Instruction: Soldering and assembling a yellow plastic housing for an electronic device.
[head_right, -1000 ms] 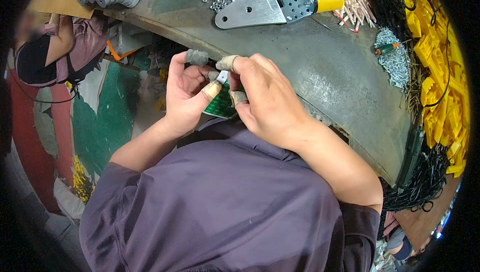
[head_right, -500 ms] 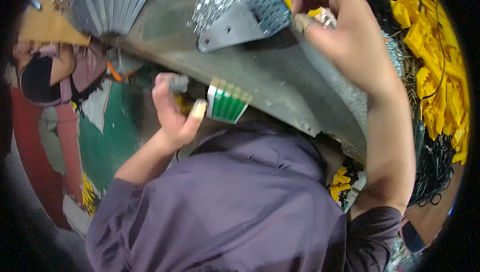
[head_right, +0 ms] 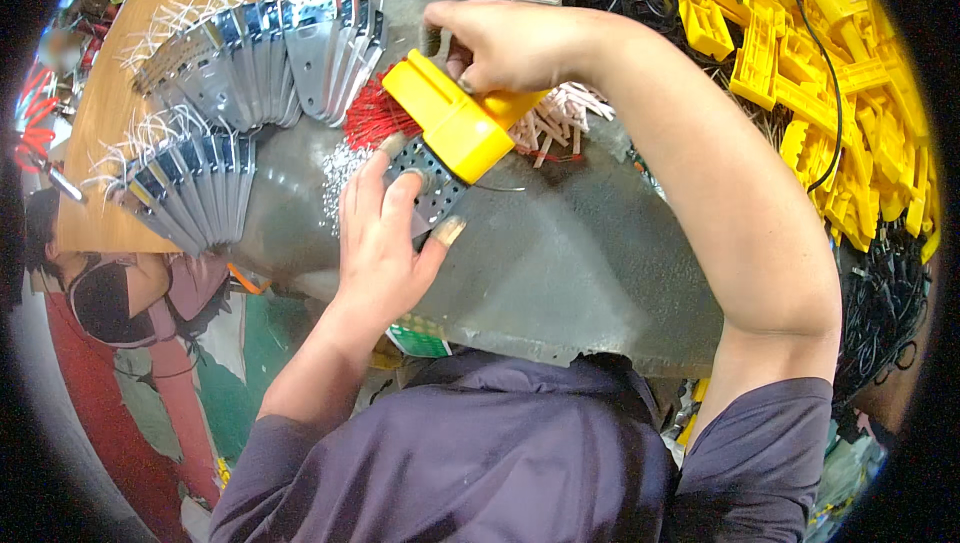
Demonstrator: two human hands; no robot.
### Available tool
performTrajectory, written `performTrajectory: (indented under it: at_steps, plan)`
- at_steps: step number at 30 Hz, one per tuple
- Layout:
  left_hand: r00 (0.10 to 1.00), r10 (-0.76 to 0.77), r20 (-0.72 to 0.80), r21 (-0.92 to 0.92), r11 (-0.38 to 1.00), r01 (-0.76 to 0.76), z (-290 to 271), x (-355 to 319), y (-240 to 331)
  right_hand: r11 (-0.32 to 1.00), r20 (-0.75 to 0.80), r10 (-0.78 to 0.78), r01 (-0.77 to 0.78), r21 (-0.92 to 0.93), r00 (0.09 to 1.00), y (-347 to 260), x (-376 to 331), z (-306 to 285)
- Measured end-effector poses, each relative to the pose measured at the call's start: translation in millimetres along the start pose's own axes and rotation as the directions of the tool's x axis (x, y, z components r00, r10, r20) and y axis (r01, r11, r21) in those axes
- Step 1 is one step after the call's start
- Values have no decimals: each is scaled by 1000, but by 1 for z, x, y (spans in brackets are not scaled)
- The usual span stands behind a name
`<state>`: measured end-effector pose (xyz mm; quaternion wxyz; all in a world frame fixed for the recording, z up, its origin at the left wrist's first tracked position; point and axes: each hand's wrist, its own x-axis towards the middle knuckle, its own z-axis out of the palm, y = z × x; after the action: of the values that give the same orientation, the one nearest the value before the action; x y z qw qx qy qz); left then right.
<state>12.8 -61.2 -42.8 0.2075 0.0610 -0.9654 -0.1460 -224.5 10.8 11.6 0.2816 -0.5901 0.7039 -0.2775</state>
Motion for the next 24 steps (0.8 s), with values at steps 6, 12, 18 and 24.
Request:
performTrajectory:
  at_steps: [6, 12, 18, 24]
  plan:
    - [998, -48, 36, 12, 999, 48, -4, 5, -2, 954, -201, 166, -209, -216, 965, -28, -26, 14]
    - [999, -21, 41, -2, 1000, 21, -5, -1, -4, 1000, -301, 18, -22, -9, 953, -38, -55, 26]
    - [1000, -21, -7, -34, 999, 21, -2, -3, 4, 262, -462, -230, -403, -877, 857, 33, -25, -70]
    - [982, -11, -189, -92, 996, -7, -4, -12, -6, 444, -378, -440, -168, -880, 815, 47, -20, -117]
